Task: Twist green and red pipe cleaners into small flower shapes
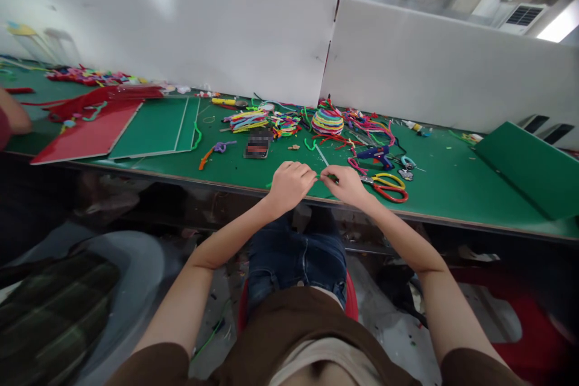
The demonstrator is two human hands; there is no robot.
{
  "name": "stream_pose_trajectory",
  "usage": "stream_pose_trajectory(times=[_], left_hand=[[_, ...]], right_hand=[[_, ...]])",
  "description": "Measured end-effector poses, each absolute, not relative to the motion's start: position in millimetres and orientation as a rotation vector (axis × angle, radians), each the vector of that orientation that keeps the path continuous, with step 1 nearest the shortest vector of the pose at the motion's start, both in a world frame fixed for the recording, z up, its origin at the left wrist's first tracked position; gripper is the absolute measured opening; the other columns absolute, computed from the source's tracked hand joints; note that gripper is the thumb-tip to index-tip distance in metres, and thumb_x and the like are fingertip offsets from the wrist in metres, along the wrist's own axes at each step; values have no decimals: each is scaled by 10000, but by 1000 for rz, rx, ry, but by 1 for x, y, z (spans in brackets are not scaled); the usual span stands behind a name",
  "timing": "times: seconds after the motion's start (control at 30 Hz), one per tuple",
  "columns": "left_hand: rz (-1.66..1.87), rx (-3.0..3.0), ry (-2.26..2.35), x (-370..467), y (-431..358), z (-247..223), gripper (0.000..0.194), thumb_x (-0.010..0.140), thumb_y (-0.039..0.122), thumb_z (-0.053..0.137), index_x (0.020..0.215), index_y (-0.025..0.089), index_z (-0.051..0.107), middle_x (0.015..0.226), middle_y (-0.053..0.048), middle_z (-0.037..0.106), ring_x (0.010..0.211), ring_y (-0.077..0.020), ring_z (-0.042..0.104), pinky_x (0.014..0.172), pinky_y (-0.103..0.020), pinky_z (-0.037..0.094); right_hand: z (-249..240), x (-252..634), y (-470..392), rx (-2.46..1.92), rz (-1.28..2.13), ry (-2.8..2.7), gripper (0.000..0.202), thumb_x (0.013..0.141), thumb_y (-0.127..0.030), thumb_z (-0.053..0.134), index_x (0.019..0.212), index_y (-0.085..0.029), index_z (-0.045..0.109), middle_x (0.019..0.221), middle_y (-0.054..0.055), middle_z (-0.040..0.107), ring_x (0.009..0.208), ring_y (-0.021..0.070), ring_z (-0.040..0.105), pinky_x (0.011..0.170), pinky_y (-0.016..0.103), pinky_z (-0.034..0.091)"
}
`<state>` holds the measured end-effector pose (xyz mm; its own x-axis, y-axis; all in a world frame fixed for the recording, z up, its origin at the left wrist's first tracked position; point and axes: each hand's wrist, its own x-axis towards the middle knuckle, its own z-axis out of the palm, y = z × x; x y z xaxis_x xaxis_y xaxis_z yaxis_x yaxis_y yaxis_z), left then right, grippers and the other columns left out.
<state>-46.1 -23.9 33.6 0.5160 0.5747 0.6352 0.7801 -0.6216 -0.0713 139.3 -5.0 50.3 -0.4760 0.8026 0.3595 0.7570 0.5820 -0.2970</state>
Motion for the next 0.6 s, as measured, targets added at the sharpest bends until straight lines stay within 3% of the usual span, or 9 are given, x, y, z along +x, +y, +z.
stream_pose_trajectory(times=[0.2,0.33,0.47,0.6], left_hand=[[-834,-2541,-1241,-42,-19,35,223,912,254,458,871,149,651,841,-70,654,844,-202,587,733,-332,385],[-1001,-3087,-1508,-46,-1,32,145,847,248,547,822,139,638,801,-38,642,749,-146,563,682,-271,398],[-1109,-3895,-1563,-46,5,21,304,761,420,612,719,119,586,620,4,562,539,-77,456,540,-218,352],[-966,-4276,-1194,-29,7,14,449,739,556,586,709,108,577,654,-36,592,539,-80,467,528,-220,363]], right_hand=[[44,142,-11,-1137,-179,-2389,174,875,-218,465,847,-191,634,796,27,666,743,140,567,607,254,322],[38,148,-12,-1011,-586,-2484,244,903,-202,417,823,-195,648,689,36,612,706,147,498,568,291,261],[31,163,-11,-735,-726,-2587,256,912,-191,407,884,-223,660,616,12,566,633,129,434,562,295,252],[23,187,-7,-578,-743,-2552,205,900,-240,458,907,-257,662,627,-11,588,581,105,424,538,282,256]])
